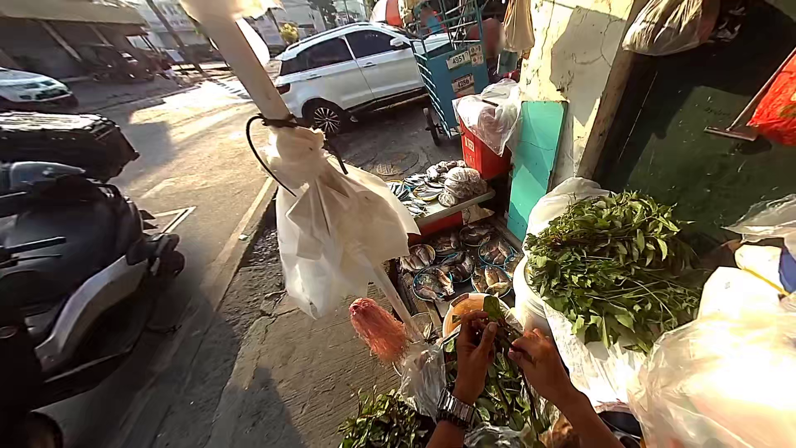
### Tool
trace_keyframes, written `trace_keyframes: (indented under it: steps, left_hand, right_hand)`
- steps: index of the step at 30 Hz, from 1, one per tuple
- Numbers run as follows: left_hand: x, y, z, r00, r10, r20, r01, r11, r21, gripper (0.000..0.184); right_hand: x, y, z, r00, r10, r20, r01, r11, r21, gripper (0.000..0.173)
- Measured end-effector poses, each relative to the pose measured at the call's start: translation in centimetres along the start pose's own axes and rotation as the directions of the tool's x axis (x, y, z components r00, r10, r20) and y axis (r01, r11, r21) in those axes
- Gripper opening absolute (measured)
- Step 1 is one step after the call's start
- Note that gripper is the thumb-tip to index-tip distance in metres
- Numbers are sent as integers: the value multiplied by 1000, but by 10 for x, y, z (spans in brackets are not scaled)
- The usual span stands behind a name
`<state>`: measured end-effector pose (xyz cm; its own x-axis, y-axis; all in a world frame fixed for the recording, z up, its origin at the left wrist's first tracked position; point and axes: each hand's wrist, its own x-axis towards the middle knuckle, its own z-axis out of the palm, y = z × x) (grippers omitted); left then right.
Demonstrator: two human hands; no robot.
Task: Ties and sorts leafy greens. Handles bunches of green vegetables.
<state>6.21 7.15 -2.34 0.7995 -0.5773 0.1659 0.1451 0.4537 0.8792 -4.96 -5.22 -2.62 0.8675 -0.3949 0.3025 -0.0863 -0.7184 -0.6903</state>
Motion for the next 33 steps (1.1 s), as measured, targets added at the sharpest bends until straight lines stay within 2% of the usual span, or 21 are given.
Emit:
trace_keyframes:
  steps: [2, 5, 7, 8, 11, 12, 15, 18, 22, 27, 29, 33]
  left_hand:
    - [-2, 0, 0, 999, -35, 8, 35, 999, 27, 16]
    - [-4, 0, 1, 997, -68, 23, 67, 996, 53, 17]
    - [-5, -1, 1, 998, -66, 14, 65, 996, 63, 17]
    - [-6, -1, 0, 998, -64, 6, 63, 996, 69, 18]
    - [-7, 0, 0, 998, -63, 15, 61, 993, 103, 16]
    - [-9, 0, 0, 997, -67, 32, 63, 991, 121, 16]
    - [-15, 2, 4, 992, -86, 90, 70, 982, 173, 10]
    - [-17, 4, 2, 988, -77, 135, 48, 977, 209, 9]
    - [-18, 6, -4, 985, -42, 170, -4, 965, 261, 11]
    - [-20, 2, -3, 982, -79, 174, 24, 954, 299, 14]
    - [-21, 4, -4, 977, -121, 177, 65, 954, 291, 14]
    - [-21, 6, -6, 960, -193, 204, 155, 969, 191, 19]
  right_hand:
    - [-1, -1, 0, 1000, 6, 25, -5, 1000, -11, 20]
    - [-1, -1, 0, 999, 5, 45, -4, 1000, -19, 20]
    - [-2, -1, 1, 1000, -1, 0, 1, 1000, -11, 20]
    - [-3, -1, 3, 998, -19, -60, 19, 1000, 0, 25]
    - [-1, -5, 3, 970, -148, -194, 141, 989, -50, 68]
    - [0, -6, 3, 954, -219, -205, 208, 975, -75, 73]
    - [2, -7, 6, 921, -362, -141, 356, 932, -69, 64]
    - [3, -5, 10, 914, -380, -142, 376, 925, -55, 61]
    - [2, -3, 9, 898, -382, -218, 371, 924, -91, 83]
    - [0, -4, 8, 911, -401, -98, 380, 908, -178, 58]
    - [-1, 1, 8, 938, -341, -59, 331, 935, -126, 56]
    - [-6, 11, 8, 973, -225, 41, 221, 971, 87, 46]
